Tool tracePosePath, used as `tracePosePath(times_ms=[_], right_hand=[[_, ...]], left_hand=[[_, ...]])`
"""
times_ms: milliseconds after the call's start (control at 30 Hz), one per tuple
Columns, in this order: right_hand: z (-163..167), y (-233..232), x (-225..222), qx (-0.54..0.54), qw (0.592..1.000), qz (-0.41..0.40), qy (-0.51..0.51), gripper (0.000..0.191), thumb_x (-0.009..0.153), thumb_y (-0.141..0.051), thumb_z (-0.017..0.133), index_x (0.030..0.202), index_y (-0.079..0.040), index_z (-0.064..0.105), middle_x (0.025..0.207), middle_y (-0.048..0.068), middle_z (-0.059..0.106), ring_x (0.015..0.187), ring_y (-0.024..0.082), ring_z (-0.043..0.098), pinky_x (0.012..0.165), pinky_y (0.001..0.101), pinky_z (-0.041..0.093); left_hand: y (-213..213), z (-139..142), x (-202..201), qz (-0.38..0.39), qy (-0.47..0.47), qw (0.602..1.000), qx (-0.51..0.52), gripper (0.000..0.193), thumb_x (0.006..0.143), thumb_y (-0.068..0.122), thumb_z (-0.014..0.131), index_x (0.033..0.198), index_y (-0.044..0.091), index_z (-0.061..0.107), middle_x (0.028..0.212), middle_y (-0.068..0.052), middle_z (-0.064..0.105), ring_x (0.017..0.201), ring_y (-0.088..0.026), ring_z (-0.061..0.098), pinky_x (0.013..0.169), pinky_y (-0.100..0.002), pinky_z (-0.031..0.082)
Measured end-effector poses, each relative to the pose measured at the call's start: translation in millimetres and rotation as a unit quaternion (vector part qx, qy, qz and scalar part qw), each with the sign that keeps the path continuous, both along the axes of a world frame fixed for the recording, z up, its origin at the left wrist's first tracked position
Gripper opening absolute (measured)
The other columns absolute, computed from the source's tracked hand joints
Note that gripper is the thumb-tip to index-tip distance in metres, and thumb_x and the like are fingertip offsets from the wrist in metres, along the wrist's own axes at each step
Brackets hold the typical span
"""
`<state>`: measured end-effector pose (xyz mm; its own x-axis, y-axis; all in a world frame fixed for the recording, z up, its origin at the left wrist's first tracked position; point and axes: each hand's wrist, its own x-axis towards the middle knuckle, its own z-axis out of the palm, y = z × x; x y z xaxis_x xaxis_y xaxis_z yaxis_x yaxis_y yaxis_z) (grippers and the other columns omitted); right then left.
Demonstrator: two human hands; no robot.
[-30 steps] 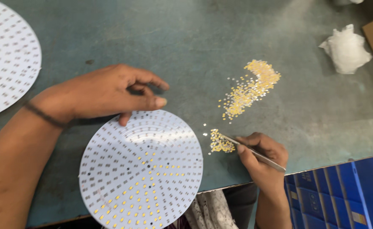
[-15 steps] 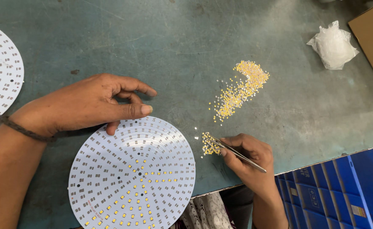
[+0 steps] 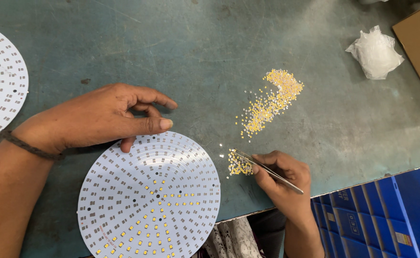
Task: The person holds a round LED light PCB steady on a workbench with one hand and uses tweezers to pick small yellow SMD LED components one at a time from a pile on the bench, placing them onto the board's pads in a spiral pattern. The board gradually fills with components as the person works around it.
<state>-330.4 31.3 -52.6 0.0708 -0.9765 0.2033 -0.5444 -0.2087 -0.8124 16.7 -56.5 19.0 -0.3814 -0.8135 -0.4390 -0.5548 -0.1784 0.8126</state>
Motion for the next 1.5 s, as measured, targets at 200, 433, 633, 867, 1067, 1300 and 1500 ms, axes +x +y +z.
tracePosePath(times_ms=[200, 433, 633, 867, 1067, 1300, 1500], right_hand=[[0, -1, 0, -0.019, 0.999, 0.029, 0.012, 0.013, 0.083, -0.004, 0.079, 0.093, 0.003, 0.075, 0.079, 0.006, 0.076, 0.066, 0.004, 0.064, 0.057, 0.0189, 0.048], [4, 5, 3, -0.048, 0.978, 0.204, -0.024, 0.011, 0.084, -0.005, 0.078, 0.087, 0.0, 0.068, 0.083, 0.007, 0.075, 0.072, 0.013, 0.072, 0.064, 0.0251, 0.055], [7, -5, 7, -0.021, 0.948, 0.317, -0.006, 0.014, 0.079, -0.007, 0.08, 0.083, -0.001, 0.069, 0.076, 0.007, 0.074, 0.061, 0.014, 0.07, 0.055, 0.0263, 0.053], [9, -6, 9, -0.017, 0.945, 0.326, 0.009, 0.015, 0.079, -0.009, 0.081, 0.082, -0.001, 0.069, 0.075, 0.007, 0.074, 0.059, 0.015, 0.07, 0.052, 0.026, 0.051], [4, -1, -5, -0.05, 0.979, 0.194, -0.035, 0.011, 0.084, -0.008, 0.077, 0.085, 0.0, 0.07, 0.081, 0.008, 0.074, 0.069, 0.011, 0.07, 0.061, 0.0238, 0.053], [-4, 3, -16, -0.036, 0.995, 0.092, 0.001, 0.012, 0.082, -0.006, 0.078, 0.086, 0.002, 0.071, 0.076, 0.005, 0.072, 0.063, 0.004, 0.059, 0.056, 0.0192, 0.044], [-2, 3, -13, -0.024, 0.996, 0.079, 0.019, 0.011, 0.081, -0.006, 0.078, 0.085, 0.002, 0.071, 0.073, 0.004, 0.072, 0.059, 0.003, 0.057, 0.053, 0.0194, 0.042]], left_hand=[[0, 3, -2, 0.004, -0.007, 1.0, 0.005, 0.06, 0.081, 0.048, 0.075, 0.13, 0.013, 0.071, 0.089, -0.006, 0.077, 0.045, -0.014, 0.057, 0.052, -0.031, 0.054], [-3, -3, 3, -0.045, 0.031, 0.997, -0.056, 0.062, 0.082, 0.046, 0.073, 0.13, 0.008, 0.067, 0.088, -0.006, 0.08, 0.044, -0.012, 0.057, 0.048, -0.03, 0.052], [-3, -6, 3, -0.05, 0.04, 0.995, -0.074, 0.064, 0.08, 0.046, 0.071, 0.131, 0.008, 0.066, 0.093, -0.007, 0.082, 0.044, -0.012, 0.061, 0.047, -0.03, 0.054], [-3, -6, 2, -0.052, 0.03, 0.995, -0.075, 0.064, 0.081, 0.046, 0.072, 0.131, 0.008, 0.066, 0.091, -0.006, 0.082, 0.044, -0.013, 0.061, 0.047, -0.03, 0.054], [-4, -1, 0, -0.041, 0.024, 0.998, -0.048, 0.064, 0.08, 0.045, 0.073, 0.133, 0.01, 0.068, 0.089, -0.003, 0.082, 0.043, -0.013, 0.057, 0.048, -0.03, 0.052], [1, 3, 0, -0.017, 0.035, 0.999, -0.008, 0.058, 0.082, 0.04, 0.075, 0.131, 0.009, 0.07, 0.081, -0.006, 0.078, 0.045, -0.013, 0.054, 0.054, -0.03, 0.052], [2, 5, -2, -0.002, 0.016, 1.0, 0.001, 0.056, 0.083, 0.04, 0.075, 0.13, 0.01, 0.071, 0.082, -0.006, 0.078, 0.045, -0.014, 0.054, 0.056, -0.031, 0.053]])
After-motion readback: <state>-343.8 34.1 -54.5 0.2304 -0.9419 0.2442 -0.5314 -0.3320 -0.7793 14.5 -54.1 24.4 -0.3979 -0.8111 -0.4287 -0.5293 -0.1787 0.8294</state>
